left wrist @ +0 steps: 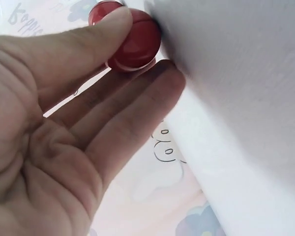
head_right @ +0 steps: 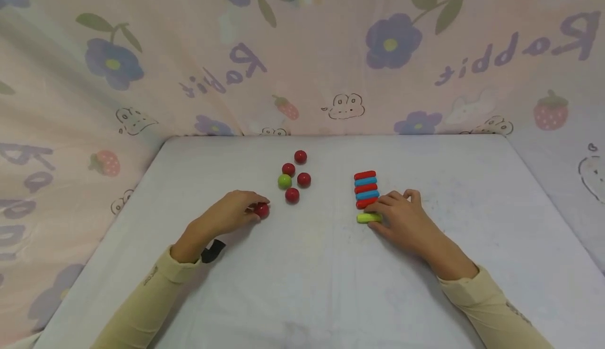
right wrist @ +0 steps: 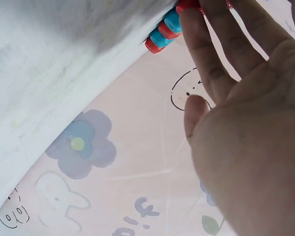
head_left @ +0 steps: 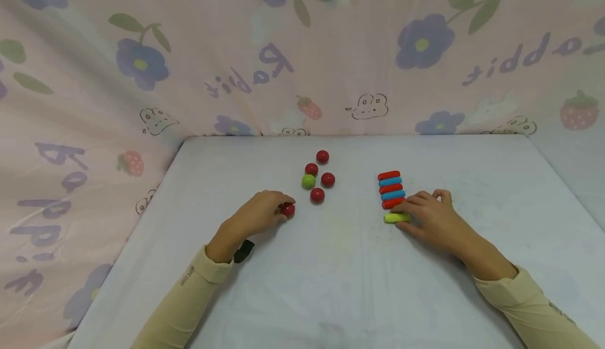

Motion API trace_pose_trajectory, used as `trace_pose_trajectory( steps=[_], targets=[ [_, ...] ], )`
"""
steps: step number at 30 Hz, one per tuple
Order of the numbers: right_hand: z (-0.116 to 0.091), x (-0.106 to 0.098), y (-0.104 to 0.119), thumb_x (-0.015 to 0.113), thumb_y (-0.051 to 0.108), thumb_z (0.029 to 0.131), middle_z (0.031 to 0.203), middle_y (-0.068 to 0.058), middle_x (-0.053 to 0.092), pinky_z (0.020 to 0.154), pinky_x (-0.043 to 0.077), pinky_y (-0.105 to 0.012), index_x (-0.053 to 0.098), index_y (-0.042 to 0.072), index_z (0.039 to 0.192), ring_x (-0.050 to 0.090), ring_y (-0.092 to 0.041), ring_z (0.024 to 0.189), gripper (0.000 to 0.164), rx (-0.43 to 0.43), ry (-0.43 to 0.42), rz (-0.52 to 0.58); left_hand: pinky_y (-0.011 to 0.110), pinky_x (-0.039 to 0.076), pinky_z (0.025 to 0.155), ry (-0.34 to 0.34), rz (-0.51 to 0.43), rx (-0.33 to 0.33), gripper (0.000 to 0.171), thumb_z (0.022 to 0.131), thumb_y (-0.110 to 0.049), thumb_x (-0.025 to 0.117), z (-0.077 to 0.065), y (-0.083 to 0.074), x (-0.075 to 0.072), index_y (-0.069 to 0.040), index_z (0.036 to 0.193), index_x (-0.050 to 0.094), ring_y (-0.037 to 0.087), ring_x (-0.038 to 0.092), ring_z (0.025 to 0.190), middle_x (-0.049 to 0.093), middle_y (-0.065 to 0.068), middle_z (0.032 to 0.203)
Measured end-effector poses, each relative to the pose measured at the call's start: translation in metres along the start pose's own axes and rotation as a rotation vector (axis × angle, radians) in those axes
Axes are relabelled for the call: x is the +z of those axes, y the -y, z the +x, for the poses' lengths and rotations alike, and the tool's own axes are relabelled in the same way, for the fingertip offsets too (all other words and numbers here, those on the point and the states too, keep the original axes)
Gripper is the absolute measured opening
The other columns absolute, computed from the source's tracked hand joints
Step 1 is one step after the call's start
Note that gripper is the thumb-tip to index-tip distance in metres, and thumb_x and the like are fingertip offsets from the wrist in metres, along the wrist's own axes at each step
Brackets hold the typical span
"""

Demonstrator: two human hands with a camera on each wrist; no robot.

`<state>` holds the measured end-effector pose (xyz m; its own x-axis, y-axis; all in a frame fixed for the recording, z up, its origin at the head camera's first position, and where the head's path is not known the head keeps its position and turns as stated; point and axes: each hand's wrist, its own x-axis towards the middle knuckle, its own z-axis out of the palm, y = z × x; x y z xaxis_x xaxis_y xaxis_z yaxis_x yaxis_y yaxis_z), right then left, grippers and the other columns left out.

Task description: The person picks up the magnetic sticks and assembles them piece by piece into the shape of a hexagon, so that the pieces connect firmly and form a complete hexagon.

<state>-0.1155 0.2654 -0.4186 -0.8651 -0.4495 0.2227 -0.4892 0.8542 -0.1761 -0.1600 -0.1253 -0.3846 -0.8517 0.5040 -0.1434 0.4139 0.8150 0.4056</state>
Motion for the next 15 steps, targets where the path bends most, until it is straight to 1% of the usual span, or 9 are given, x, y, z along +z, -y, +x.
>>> trace_pose_trajectory(
  steps=[4, 8, 11, 15],
  targets=[
    [0.003, -0.001, 0.003, 0.082, 0.03, 0.08, 0.095, 0.006, 0.07, 0.085, 0.024, -0.049, 0.075, 0.021, 0.106, 0.059, -0.017, 0.093, 0.028, 0.02, 0.044, 0.017, 0.036, 0.055, 0.092, -0.019, -0.021, -0.04, 0.04, 0.086, -0.008, 0.077, -0.005, 0.002, 0.001, -0.009, 0.124, 0.069, 0.017, 0.064, 0.101, 0.072, 0.005, 0.115],
    [0.004, -0.004, 0.008, 0.082, 0.03, 0.081, 0.097, 0.007, 0.071, 0.085, 0.024, -0.047, 0.074, 0.022, 0.106, 0.059, -0.015, 0.092, 0.028, 0.045, 0.078, 0.044, 0.036, 0.055, 0.092, -0.025, -0.063, -0.092, 0.041, 0.084, -0.014, 0.08, -0.008, 0.0, 0.007, -0.011, 0.123, 0.069, 0.016, 0.063, 0.101, 0.072, 0.004, 0.116],
    [0.007, -0.005, 0.015, 0.082, 0.03, 0.081, 0.1, 0.009, 0.071, 0.088, 0.025, -0.047, 0.074, 0.024, 0.107, 0.06, -0.015, 0.094, 0.027, 0.041, 0.071, 0.081, 0.036, 0.054, 0.092, -0.028, -0.078, -0.101, 0.041, 0.084, -0.017, 0.08, -0.009, -0.003, 0.012, -0.012, 0.123, 0.07, 0.016, 0.063, 0.1, 0.073, 0.004, 0.115],
    [0.017, -0.002, 0.03, 0.081, 0.03, 0.082, 0.098, 0.011, 0.071, 0.09, 0.027, -0.047, 0.073, 0.027, 0.105, 0.062, -0.015, 0.097, 0.024, 0.01, 0.048, 0.124, 0.035, 0.053, 0.087, -0.056, -0.079, -0.091, 0.039, 0.084, -0.018, 0.08, -0.009, -0.01, 0.013, -0.012, 0.122, 0.071, 0.016, 0.062, 0.093, 0.074, 0.003, 0.109]
  ],
)
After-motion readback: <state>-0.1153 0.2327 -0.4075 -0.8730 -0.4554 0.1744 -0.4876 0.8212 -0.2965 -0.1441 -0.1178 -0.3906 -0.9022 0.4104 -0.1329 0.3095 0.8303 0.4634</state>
